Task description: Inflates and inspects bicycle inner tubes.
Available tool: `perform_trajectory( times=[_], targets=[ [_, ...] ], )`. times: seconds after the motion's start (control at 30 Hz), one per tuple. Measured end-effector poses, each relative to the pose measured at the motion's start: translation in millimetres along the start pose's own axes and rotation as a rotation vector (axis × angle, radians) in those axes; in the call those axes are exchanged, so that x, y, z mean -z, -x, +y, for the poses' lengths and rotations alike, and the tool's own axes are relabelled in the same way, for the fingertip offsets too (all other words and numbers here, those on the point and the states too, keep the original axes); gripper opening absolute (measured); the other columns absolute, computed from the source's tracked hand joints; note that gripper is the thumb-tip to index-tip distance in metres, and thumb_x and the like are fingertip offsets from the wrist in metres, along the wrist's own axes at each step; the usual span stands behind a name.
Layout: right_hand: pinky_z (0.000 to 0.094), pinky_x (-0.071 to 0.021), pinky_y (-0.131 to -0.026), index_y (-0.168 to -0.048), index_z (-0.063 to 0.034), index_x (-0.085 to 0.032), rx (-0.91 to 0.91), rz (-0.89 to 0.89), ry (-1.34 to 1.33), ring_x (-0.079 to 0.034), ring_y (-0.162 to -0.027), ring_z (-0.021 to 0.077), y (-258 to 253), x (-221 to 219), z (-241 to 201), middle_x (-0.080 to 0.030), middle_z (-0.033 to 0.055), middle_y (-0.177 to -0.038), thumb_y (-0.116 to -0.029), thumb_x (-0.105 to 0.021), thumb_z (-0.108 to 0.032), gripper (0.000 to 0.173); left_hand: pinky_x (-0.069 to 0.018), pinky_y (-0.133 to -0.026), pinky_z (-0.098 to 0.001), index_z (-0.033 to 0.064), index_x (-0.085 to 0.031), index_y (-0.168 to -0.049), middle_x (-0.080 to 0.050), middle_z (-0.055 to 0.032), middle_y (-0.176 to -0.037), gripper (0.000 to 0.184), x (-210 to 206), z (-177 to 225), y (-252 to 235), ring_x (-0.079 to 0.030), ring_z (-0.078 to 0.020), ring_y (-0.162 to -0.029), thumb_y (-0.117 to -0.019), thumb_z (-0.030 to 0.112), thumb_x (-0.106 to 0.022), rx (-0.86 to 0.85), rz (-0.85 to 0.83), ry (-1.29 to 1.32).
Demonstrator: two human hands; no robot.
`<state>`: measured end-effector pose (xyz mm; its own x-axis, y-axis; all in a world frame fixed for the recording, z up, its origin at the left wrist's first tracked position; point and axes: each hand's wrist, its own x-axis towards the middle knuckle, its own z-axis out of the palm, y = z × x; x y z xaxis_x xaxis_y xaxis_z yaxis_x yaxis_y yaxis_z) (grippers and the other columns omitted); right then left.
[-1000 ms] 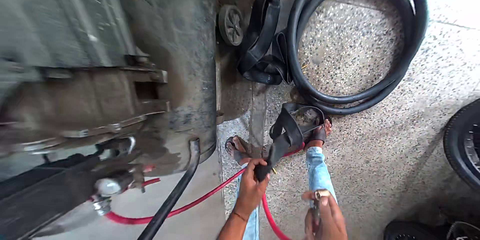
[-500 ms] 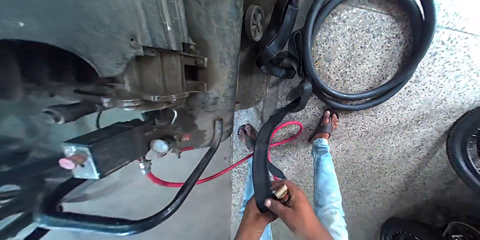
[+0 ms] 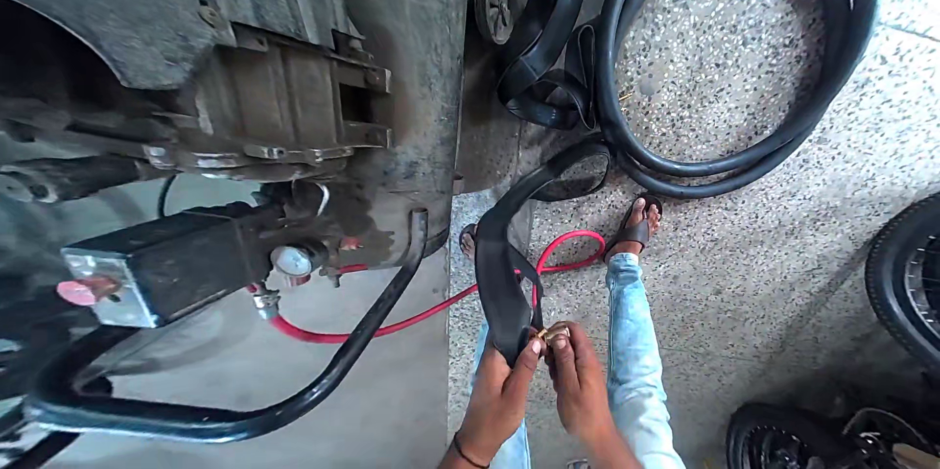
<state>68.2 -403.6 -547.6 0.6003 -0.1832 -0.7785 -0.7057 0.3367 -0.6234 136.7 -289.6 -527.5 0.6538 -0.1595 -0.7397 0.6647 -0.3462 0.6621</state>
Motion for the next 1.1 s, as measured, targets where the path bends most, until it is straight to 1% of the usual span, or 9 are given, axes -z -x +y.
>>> perform_trajectory(
  times=[0.13,0.27,0.37,0.43,0.53,0.7,0.83,0.97,1.1],
  targets=[
    [0.0215,-0.0441,-0.049,-0.113,0.0005,-0.057,0.021,0.039,-0.153,-0.048,-0.056,0.0052,-7.3,-3.1,-10.8,-0.057,-0.0001,-0.076,-0.1107,-0.036,-0.043,0.048,-0.0606,-0.079,-0.0304,-0.0040,-0.051,-0.124,-0.067,-0.0033,-0.096,0.044,9.2,7.5,-7.4,-0.067,-0.0098,-0.083,-0.1058,0.036,-0.049,-0.054,-0.106,-0.125],
    [0.0226,-0.0521,-0.058,-0.111,0.0015,-0.060,0.107,-0.016,-0.098,-0.058,-0.066,0.0058,-11.5,-4.3,-19.2,-0.062,0.0012,-0.081,-0.1109,-0.038,-0.040,0.047,-0.0602,-0.082,-0.0276,-0.0049,-0.048,-0.129,-0.067,-0.0036,-0.100,0.050,12.3,16.4,-13.0,-0.067,-0.0065,-0.088,-0.1057,0.040,-0.048,-0.048,-0.140,-0.217],
    [0.0228,-0.0523,-0.059,-0.111,0.0008,-0.059,0.122,0.003,-0.076,-0.058,-0.065,0.0054,-12.4,-10.5,-19.5,-0.061,0.0006,-0.080,-0.1110,-0.039,-0.039,0.045,-0.0590,-0.085,-0.0261,-0.0059,-0.047,-0.132,-0.067,-0.0035,-0.102,0.050,12.2,18.8,-16.6,-0.067,-0.0053,-0.091,-0.1048,0.036,-0.048,-0.045,-0.130,-0.219],
    [0.0244,-0.0535,-0.060,-0.111,-0.0004,-0.058,0.119,0.013,-0.028,-0.058,-0.065,0.0056,-10.2,-15.7,-17.9,-0.061,0.0007,-0.080,-0.1103,-0.038,-0.043,0.047,-0.0570,-0.090,-0.0226,-0.0082,-0.045,-0.133,-0.066,-0.0044,-0.106,0.048,12.3,21.2,-15.0,-0.066,-0.0026,-0.096,-0.1046,0.031,-0.048,-0.049,-0.119,-0.204],
    [0.0254,-0.0522,-0.058,-0.110,-0.0027,-0.059,0.143,-0.015,0.091,-0.056,-0.062,0.0052,-7.4,-18.7,-12.5,-0.060,-0.0001,-0.076,-0.1088,-0.036,-0.050,0.052,-0.0553,-0.094,-0.0215,-0.0098,-0.045,-0.133,-0.066,-0.0055,-0.109,0.047,20.1,19.9,-11.8,-0.065,-0.0014,-0.100,-0.1043,0.027,-0.047,-0.057,-0.129,-0.201],
    [0.0269,-0.0508,-0.052,-0.110,-0.0040,-0.058,0.128,-0.008,0.178,-0.053,-0.056,0.0060,-1.9,-24.3,-6.9,-0.056,-0.0013,-0.071,-0.1084,-0.034,-0.053,0.054,-0.0553,-0.092,-0.0210,-0.0067,-0.050,-0.129,-0.067,-0.0042,-0.105,0.044,29.9,15.2,-11.4,-0.065,-0.0008,-0.098,-0.1049,0.030,-0.046,-0.066,-0.175,-0.287],
    [0.0282,-0.0525,-0.054,-0.110,-0.0028,-0.058,0.113,-0.008,0.203,-0.056,-0.057,0.0072,-2.2,-20.3,-8.7,-0.057,-0.0003,-0.071,-0.1092,-0.034,-0.050,0.053,-0.0562,-0.090,-0.0214,-0.0085,-0.050,-0.130,-0.068,-0.0047,-0.105,0.046,25.3,16.0,-13.6,-0.066,-0.0006,-0.097,-0.1041,0.030,-0.046,-0.057,-0.178,-0.302],
    [0.0293,-0.0527,-0.055,-0.110,-0.0029,-0.058,0.098,-0.013,0.219,-0.056,-0.058,0.0081,-0.2,-18.2,-8.1,-0.057,0.0002,-0.071,-0.1092,-0.034,-0.051,0.054,-0.0566,-0.085,-0.0220,-0.0083,-0.052,-0.126,-0.067,-0.0042,-0.100,0.046,23.9,13.9,-13.4,-0.065,-0.0011,-0.091,-0.1035,0.031,-0.045,-0.073,-0.181,-0.320],
    [0.0315,-0.0558,-0.059,-0.108,-0.0037,-0.059,0.086,-0.030,0.239,-0.062,-0.064,0.0095,2.6,-19.2,-10.0,-0.061,0.0015,-0.074,-0.1092,-0.035,-0.050,0.052,-0.0563,-0.084,-0.0228,-0.0060,-0.053,-0.121,-0.064,-0.0035,-0.098,0.039,24.1,9.7,-6.6,-0.064,-0.0030,-0.088,-0.1035,0.028,-0.046,-0.045,-0.141,-0.244]
  ],
)
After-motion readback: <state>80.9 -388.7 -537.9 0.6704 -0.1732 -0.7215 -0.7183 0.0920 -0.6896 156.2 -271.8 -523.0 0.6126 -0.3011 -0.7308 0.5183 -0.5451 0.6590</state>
